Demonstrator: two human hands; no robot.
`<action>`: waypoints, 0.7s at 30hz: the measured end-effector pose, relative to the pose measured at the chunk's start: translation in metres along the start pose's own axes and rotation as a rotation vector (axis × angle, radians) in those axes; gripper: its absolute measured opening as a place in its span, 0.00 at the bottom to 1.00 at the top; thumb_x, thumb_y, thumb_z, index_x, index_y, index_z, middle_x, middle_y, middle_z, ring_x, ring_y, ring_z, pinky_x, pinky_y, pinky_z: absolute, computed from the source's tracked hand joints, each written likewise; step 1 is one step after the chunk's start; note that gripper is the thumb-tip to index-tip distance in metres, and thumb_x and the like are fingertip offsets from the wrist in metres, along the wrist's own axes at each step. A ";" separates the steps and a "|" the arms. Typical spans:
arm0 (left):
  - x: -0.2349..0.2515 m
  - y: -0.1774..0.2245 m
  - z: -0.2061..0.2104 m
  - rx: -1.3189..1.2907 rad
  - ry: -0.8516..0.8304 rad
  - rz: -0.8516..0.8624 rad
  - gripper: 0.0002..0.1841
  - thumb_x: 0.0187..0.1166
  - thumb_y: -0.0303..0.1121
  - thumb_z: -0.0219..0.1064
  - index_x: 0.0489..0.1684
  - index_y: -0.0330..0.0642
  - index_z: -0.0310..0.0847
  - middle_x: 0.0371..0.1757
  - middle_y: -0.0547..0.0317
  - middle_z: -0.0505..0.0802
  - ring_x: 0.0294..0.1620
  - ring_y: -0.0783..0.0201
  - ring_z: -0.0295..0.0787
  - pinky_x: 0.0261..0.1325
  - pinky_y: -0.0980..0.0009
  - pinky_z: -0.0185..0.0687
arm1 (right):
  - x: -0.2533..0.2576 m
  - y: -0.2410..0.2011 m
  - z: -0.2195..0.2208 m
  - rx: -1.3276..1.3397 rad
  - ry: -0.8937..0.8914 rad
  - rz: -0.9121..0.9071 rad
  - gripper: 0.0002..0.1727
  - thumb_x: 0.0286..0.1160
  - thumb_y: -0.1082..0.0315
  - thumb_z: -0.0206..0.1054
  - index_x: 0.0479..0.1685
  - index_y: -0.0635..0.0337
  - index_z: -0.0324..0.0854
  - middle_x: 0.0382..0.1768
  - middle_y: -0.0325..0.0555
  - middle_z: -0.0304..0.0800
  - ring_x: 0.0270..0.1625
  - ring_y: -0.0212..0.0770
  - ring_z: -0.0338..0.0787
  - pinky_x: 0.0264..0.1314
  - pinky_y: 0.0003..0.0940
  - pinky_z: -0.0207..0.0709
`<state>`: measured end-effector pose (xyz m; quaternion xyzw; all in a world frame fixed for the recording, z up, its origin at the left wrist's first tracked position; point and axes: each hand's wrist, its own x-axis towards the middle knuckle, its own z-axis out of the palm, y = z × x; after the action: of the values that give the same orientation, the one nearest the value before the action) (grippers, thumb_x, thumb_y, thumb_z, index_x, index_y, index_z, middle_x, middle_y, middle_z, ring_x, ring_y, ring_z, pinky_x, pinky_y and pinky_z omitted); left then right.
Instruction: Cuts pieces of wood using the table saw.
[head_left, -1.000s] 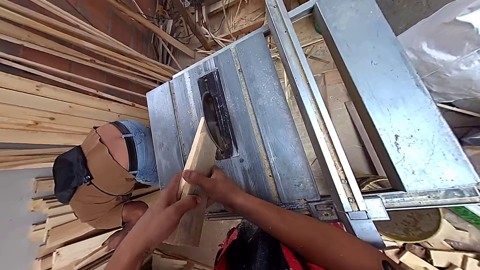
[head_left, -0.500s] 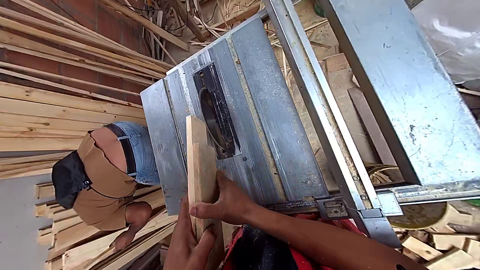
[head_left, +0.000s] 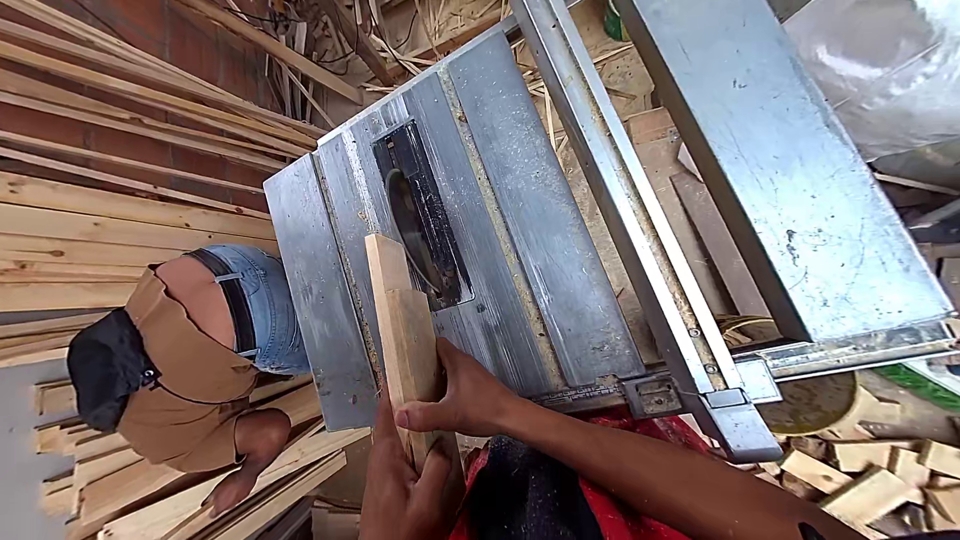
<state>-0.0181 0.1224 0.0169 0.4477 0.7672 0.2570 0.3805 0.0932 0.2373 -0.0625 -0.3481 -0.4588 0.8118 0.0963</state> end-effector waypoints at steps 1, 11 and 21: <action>-0.004 0.000 -0.001 -0.011 0.017 0.008 0.50 0.63 0.36 0.72 0.85 0.19 0.47 0.69 0.40 0.85 0.67 0.63 0.87 0.69 0.64 0.87 | -0.001 -0.003 0.002 -0.026 -0.011 0.010 0.56 0.40 0.28 0.81 0.70 0.56 0.74 0.54 0.41 0.91 0.58 0.34 0.90 0.64 0.41 0.85; 0.018 -0.005 0.025 -0.080 -0.010 -0.091 0.47 0.60 0.35 0.71 0.81 0.20 0.51 0.52 0.50 0.91 0.49 0.65 0.93 0.52 0.63 0.94 | -0.004 0.004 -0.014 0.009 0.021 0.068 0.48 0.49 0.34 0.81 0.68 0.56 0.75 0.52 0.40 0.92 0.56 0.33 0.91 0.63 0.40 0.85; 0.002 -0.002 0.025 0.044 0.039 -0.127 0.47 0.62 0.38 0.70 0.84 0.23 0.51 0.55 0.50 0.91 0.52 0.65 0.92 0.55 0.61 0.92 | -0.004 0.008 -0.008 0.081 -0.076 0.031 0.44 0.54 0.39 0.81 0.68 0.59 0.75 0.53 0.42 0.91 0.57 0.33 0.91 0.64 0.36 0.84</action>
<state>0.0005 0.1248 0.0007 0.4010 0.8069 0.2243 0.3711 0.1030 0.2368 -0.0696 -0.3199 -0.4235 0.8437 0.0801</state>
